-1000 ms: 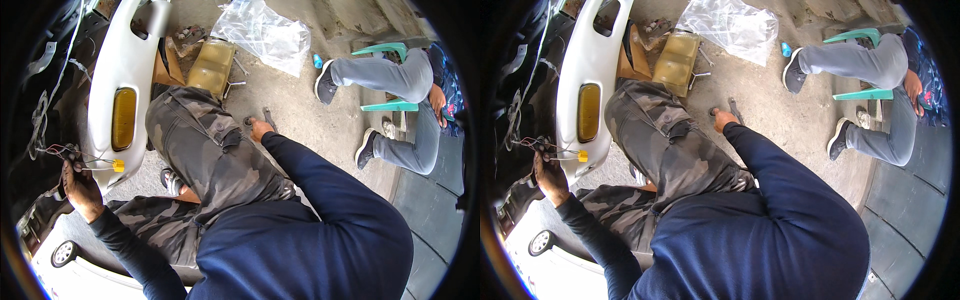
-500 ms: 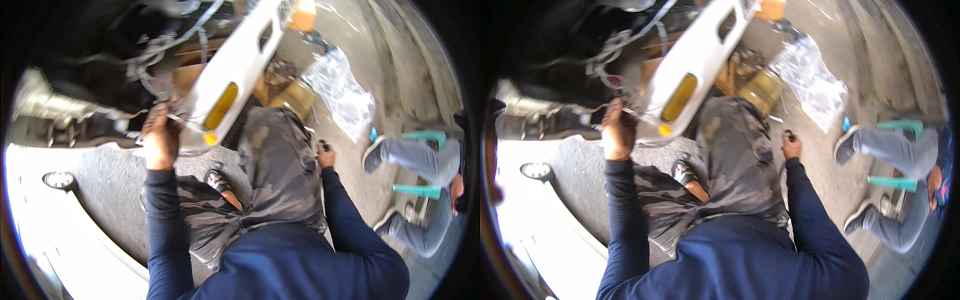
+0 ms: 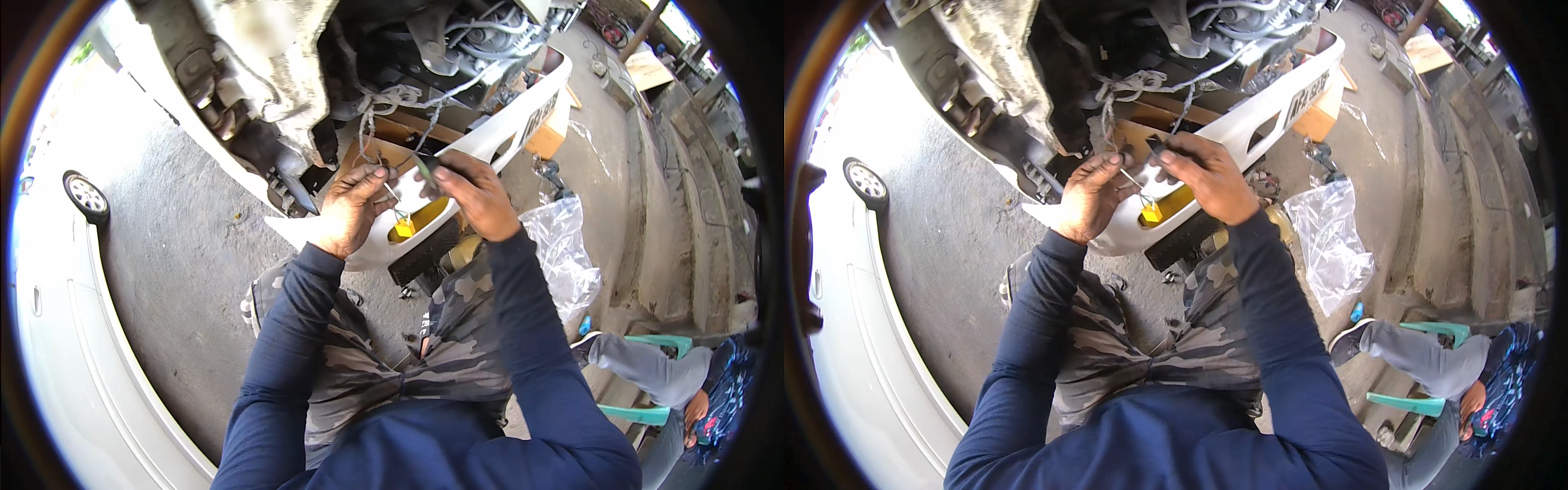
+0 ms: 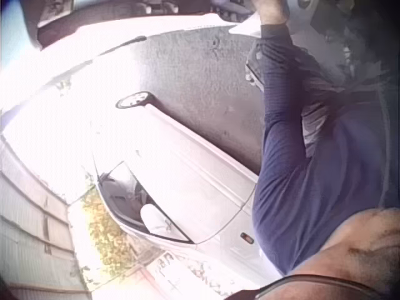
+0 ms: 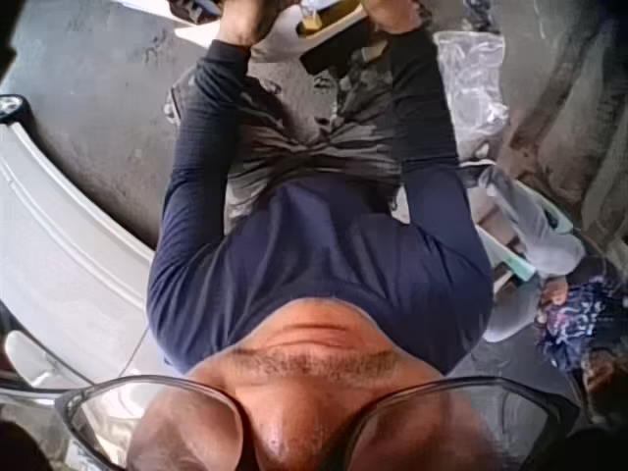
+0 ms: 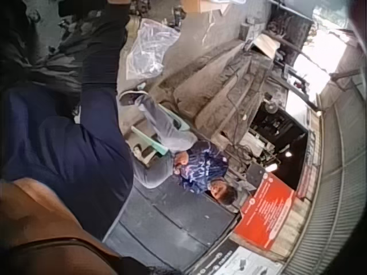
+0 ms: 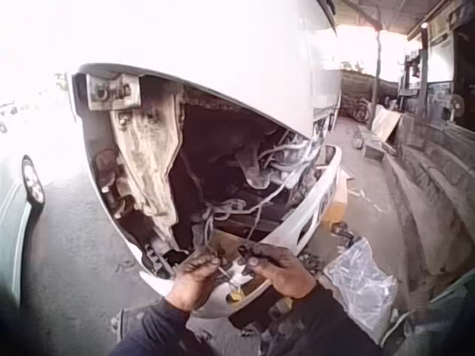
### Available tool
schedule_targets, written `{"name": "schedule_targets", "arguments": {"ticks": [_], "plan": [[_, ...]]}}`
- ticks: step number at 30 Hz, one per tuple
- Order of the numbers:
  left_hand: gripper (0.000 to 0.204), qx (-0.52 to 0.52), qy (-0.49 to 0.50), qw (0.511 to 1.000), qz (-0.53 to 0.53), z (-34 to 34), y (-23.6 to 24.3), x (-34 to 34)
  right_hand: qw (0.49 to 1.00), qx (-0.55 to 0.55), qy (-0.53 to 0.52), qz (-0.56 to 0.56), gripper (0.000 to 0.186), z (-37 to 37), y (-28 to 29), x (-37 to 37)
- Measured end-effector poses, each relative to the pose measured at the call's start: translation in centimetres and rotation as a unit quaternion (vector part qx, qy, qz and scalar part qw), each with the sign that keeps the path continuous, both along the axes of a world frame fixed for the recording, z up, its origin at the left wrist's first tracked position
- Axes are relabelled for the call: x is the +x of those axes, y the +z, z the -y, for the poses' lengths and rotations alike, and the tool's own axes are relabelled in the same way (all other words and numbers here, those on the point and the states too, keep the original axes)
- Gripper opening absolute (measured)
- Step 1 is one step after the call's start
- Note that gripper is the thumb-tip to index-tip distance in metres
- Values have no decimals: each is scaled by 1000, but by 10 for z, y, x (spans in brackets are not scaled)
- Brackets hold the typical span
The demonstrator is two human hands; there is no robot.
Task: The person strips and twists wires at the front of a white car, then removes a headlight assembly from the bumper area and installs a new headlight unit into the vehicle.
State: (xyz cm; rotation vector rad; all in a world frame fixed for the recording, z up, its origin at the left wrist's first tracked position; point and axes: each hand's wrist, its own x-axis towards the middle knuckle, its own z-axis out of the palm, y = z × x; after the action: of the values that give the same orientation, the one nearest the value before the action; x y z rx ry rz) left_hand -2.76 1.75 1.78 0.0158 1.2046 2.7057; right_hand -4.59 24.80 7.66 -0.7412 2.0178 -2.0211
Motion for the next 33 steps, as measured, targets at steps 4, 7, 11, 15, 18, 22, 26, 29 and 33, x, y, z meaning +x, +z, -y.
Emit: {"name": "schedule_targets", "arguments": {"ticks": [4, 7, 11, 15, 18, 22, 26, 29, 33], "plan": [[28, -52, -2, 999, 1, -7, 6, 6, 1000, -7, 10, 0, 19, 32, -17, -14], [28, -87, 4, 996, 31, -10, 6, 7, 989, -105, 51, 93, 22, 28, -35, -8], [25, -206, 42, 978, -12, -11, 6, 10, 998, -16, 26, 50, 24, 19, -42, -8], [31, -225, 80, 970, -39, -10, 11, 12, 983, 128, -52, -122, 23, 22, -44, -6], [29, -285, 86, 954, -50, -12, 14, 13, 977, 145, -60, -145, 26, 25, -49, -5], [24, -353, 118, 926, -67, -12, 16, 15, 957, 180, -80, -216, 27, 28, -54, -6], [19, -425, 126, 893, -81, -10, 16, 14, 966, 172, -80, -173, 24, 31, -50, -3], [16, -445, 137, 878, -109, -12, 16, 14, 968, 174, -34, -175, 16, 27, -43, -3], [16, -369, 94, 923, -49, -15, 14, 15, 972, 160, 34, -166, 15, 15, -32, -11]]}}
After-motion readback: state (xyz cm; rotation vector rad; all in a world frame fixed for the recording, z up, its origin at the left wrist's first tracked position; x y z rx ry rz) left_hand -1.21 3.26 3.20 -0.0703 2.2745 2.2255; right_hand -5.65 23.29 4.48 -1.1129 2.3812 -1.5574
